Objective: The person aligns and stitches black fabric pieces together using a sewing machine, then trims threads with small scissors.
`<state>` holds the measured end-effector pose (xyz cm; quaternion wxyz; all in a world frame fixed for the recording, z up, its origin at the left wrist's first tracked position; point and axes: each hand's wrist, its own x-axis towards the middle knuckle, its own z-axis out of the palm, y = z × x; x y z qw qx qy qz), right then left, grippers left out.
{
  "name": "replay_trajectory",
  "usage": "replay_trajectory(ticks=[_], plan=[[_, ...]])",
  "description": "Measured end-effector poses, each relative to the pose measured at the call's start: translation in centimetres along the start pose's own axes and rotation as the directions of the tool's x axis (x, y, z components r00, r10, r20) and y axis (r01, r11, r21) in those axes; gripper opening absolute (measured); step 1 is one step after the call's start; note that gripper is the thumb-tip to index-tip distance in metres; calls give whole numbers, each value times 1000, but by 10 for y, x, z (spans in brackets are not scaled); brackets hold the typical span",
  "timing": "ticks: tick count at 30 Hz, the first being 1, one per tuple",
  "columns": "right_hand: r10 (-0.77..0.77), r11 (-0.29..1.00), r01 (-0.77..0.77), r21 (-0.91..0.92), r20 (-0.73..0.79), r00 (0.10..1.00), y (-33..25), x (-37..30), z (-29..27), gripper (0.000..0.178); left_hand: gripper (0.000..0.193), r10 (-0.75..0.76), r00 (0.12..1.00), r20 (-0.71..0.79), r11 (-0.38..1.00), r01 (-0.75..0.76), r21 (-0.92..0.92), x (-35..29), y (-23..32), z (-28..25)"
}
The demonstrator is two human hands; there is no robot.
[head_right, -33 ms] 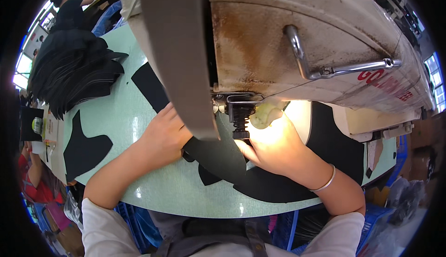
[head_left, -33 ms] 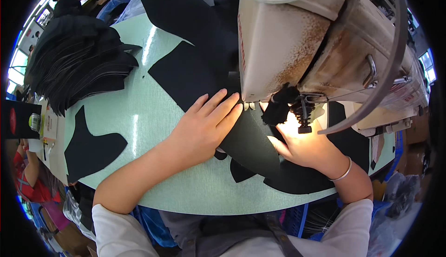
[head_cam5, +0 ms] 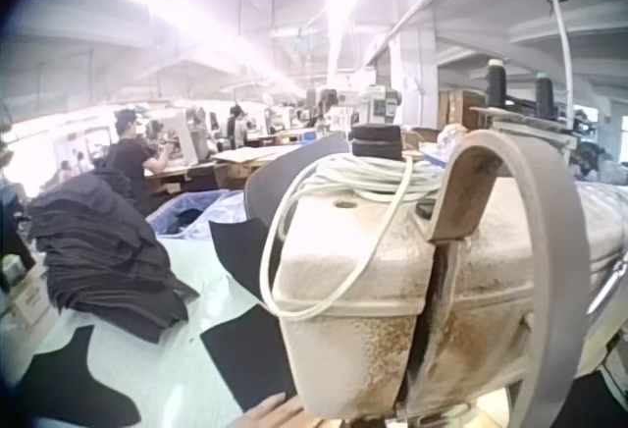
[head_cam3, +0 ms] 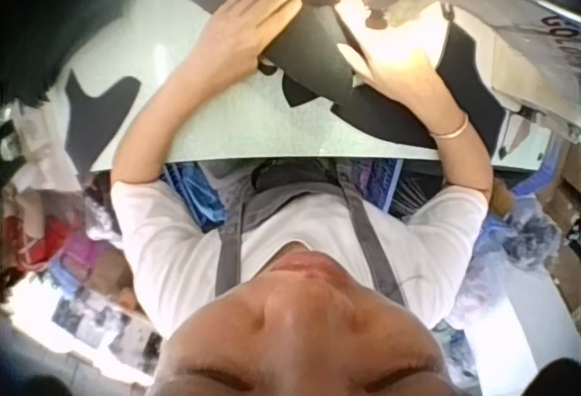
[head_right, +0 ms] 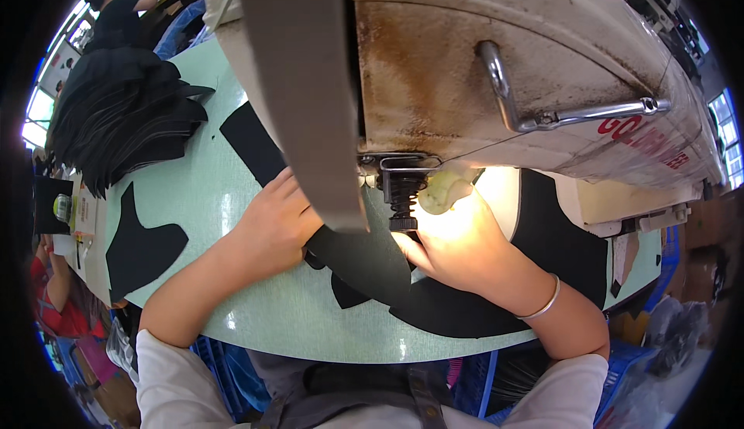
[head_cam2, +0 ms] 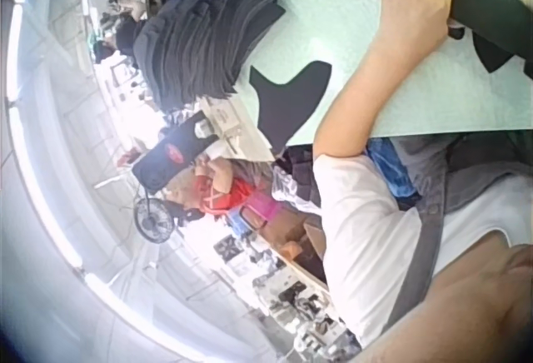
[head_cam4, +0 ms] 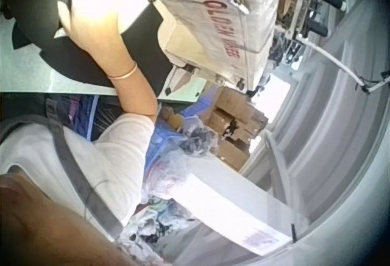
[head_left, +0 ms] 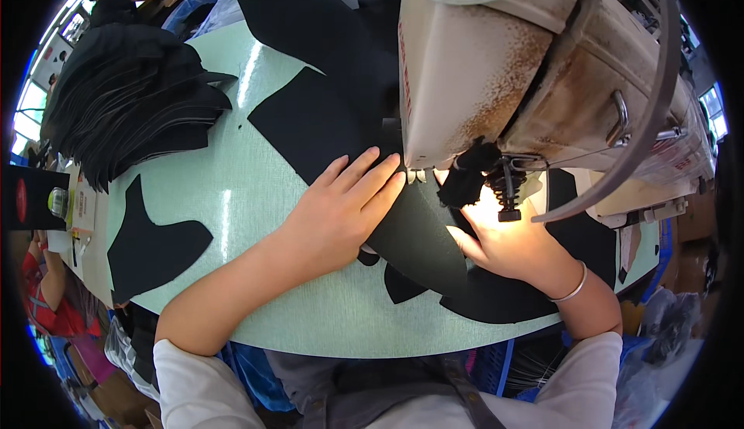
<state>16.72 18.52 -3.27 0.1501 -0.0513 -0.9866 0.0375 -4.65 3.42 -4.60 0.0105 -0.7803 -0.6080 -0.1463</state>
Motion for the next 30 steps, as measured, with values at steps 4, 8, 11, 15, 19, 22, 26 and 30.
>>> replay_trajectory(ticks=[4, 8, 11, 15, 19, 22, 26, 30], plan=[[-34, 999, 33, -41, -39, 999, 0, 3, -1, 26, 56, 1, 1000, 10, 1000, -1, 10, 2, -5, -2], [-37, 999, 36, -33, -45, 998, 2, 3, 3, 26, 59, -27, 1000, 11, 1000, 27, -3, 2, -4, -3], [-20, 1000, 20, 1, -20, 1000, 4, 3, 6, 26, 61, -26, 1000, 3, 1000, 26, 4, 3, -6, -2], [4, 1000, -3, 20, -51, 999, 5, 1, 9, 27, 59, -26, 1000, 11, 1000, 26, 5, 4, -5, -3], [-41, 998, 37, -42, -112, 993, 6, 0, 11, 28, 51, 125, 987, -97, 992, -123, 19, 5, 2, -1], [2, 1000, -1, 29, -50, 999, 5, -2, 9, 32, 43, 135, 986, -97, 982, -146, -120, 2, 0, -2], [75, 993, -80, 92, 54, 996, 5, -2, 6, 35, 38, 134, 983, -125, 982, -149, -115, -1, -3, -2], [32, 993, -28, 115, -28, 999, 12, 0, 7, 35, 39, 109, 984, -142, 984, -127, -125, 0, 2, 3]])
